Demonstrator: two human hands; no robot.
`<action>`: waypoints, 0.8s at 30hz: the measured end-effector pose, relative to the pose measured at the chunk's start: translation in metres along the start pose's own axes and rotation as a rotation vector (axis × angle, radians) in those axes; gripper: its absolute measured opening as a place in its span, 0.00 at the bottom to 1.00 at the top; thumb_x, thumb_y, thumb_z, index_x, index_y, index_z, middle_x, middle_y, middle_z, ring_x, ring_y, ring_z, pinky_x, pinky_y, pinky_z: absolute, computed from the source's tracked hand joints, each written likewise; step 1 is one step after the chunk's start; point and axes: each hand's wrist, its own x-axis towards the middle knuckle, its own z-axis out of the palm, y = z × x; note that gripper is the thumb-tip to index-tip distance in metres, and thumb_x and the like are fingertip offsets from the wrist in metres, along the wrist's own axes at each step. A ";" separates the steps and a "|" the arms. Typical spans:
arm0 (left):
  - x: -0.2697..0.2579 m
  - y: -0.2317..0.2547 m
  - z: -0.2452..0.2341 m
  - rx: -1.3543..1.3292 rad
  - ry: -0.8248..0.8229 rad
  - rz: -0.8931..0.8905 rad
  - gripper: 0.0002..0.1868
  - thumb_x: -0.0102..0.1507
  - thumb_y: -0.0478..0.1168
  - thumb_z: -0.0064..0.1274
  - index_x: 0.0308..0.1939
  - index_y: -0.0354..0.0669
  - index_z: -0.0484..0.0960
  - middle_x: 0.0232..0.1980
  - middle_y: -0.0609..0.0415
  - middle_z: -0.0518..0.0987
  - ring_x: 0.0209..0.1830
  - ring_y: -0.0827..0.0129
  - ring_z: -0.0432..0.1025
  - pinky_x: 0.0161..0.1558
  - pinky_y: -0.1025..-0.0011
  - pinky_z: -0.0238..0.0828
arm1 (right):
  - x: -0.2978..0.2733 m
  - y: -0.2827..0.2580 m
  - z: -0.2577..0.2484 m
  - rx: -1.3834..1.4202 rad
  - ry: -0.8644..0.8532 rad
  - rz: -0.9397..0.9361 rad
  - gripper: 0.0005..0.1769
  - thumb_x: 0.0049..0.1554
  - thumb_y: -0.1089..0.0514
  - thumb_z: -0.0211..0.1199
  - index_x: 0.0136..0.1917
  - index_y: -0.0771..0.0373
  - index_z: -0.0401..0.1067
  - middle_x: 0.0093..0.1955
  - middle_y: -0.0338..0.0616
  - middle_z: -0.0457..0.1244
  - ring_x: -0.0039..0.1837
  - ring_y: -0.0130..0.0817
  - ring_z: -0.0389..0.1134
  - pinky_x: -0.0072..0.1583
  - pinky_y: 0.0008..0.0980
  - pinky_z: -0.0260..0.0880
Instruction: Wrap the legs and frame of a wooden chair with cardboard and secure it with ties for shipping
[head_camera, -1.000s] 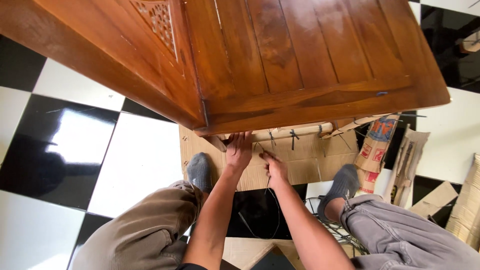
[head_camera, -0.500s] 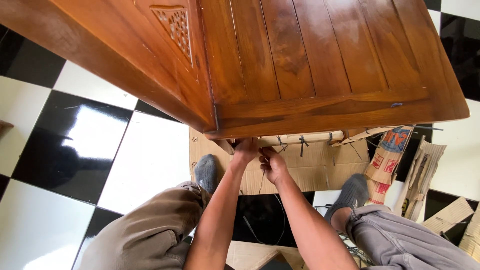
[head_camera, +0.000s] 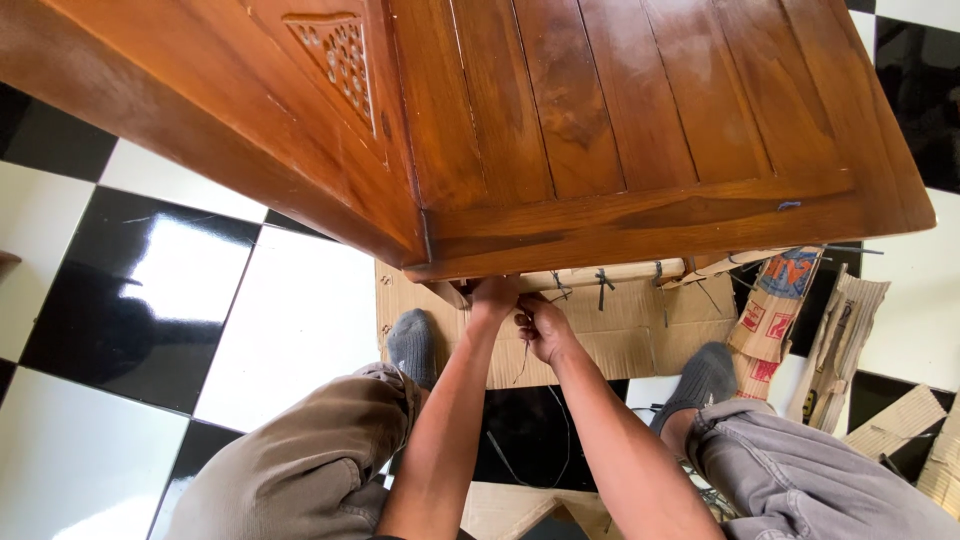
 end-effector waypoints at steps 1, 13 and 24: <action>-0.007 0.007 -0.011 -0.103 0.042 -0.061 0.33 0.68 0.58 0.28 0.52 0.41 0.85 0.56 0.43 0.83 0.62 0.49 0.76 0.60 0.53 0.73 | 0.000 0.000 0.000 -0.014 0.004 -0.002 0.07 0.63 0.60 0.51 0.54 0.51 0.66 0.41 0.33 0.59 0.36 0.26 0.62 0.30 0.13 0.48; -0.026 -0.002 0.024 -0.233 0.483 -0.084 0.32 0.66 0.66 0.40 0.31 0.42 0.85 0.28 0.41 0.82 0.42 0.49 0.81 0.46 0.55 0.77 | -0.005 0.024 0.010 -0.436 0.122 -0.253 0.14 0.62 0.58 0.52 0.56 0.64 0.74 0.39 0.43 0.61 0.34 0.30 0.62 0.31 0.22 0.55; -0.031 -0.013 0.030 -0.345 0.802 0.110 0.21 0.59 0.59 0.60 0.31 0.45 0.84 0.22 0.42 0.79 0.34 0.44 0.81 0.39 0.52 0.78 | -0.032 0.029 0.020 -0.984 0.327 -0.741 0.12 0.60 0.55 0.58 0.52 0.61 0.78 0.45 0.59 0.71 0.54 0.62 0.72 0.53 0.57 0.71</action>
